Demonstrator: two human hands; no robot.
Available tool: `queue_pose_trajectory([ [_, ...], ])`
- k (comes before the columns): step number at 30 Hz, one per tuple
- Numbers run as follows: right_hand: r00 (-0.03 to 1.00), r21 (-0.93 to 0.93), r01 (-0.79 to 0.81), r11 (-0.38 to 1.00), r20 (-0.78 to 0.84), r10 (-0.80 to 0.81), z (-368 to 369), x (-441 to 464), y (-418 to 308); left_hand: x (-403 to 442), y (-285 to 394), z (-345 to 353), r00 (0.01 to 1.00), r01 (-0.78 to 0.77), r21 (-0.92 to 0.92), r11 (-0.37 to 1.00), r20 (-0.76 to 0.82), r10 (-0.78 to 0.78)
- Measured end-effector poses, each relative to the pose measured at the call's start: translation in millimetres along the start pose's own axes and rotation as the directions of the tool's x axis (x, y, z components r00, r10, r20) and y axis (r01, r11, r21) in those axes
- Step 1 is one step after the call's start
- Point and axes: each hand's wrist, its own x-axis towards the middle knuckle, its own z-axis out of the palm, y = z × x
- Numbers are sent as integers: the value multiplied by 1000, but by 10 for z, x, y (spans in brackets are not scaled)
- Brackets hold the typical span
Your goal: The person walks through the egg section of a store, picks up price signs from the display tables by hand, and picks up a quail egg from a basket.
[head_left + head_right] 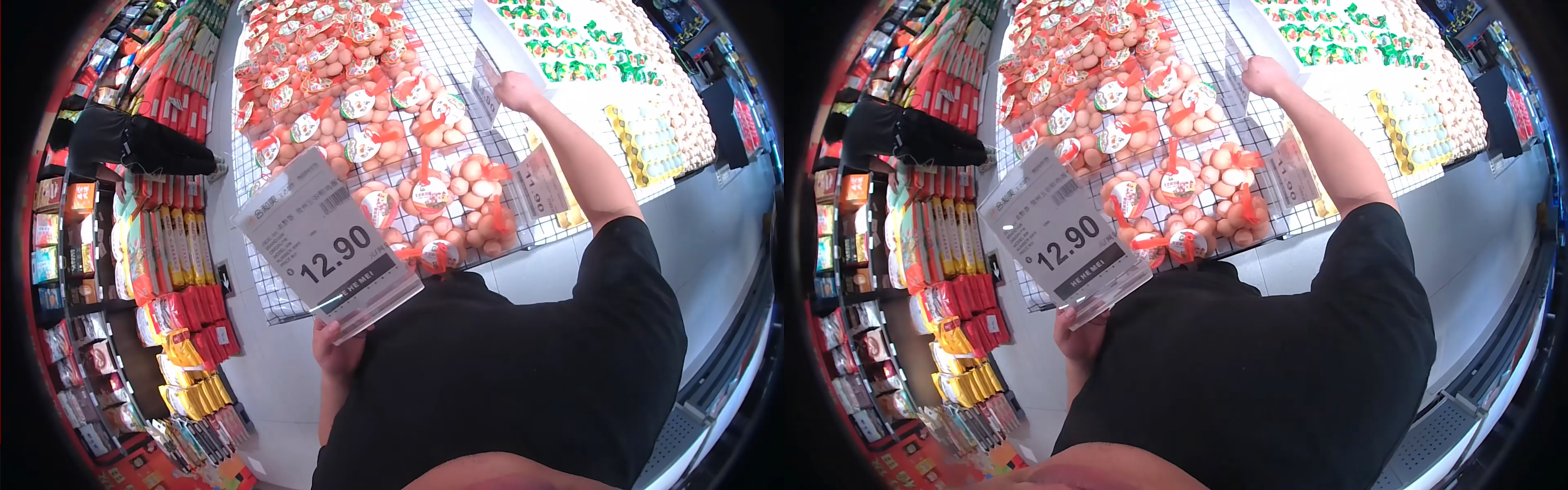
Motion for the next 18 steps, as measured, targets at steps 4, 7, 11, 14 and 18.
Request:
queue_pose_trajectory([
  [4, 999, -48, 0, 999, -37, -2, 86, 4, -48, 8, 28, -10, 999, 12, 59, 998, 41, -14],
  [7, 999, -45, -34, 998, -37, 32, 31, -6, -65, -9, 26, -32, 999, -1, 20, 1000, 40, 0],
  [11, 996, -43, -43, 998, -76, 40, 74, 52, 30, -30, 32, -23, 1000, -22, 57, 998, 20, 21],
  [14, 999, -43, -40, 998, 25, 42, 19, 91, 81, -19, 34, -54, 999, -17, 32, 999, 29, 16],
  [18, 992, -14, -106, 994, 61, 106, -120, 0, -10, -2, 31, -15, 999, -29, 0, 1000, 23, 29],
])
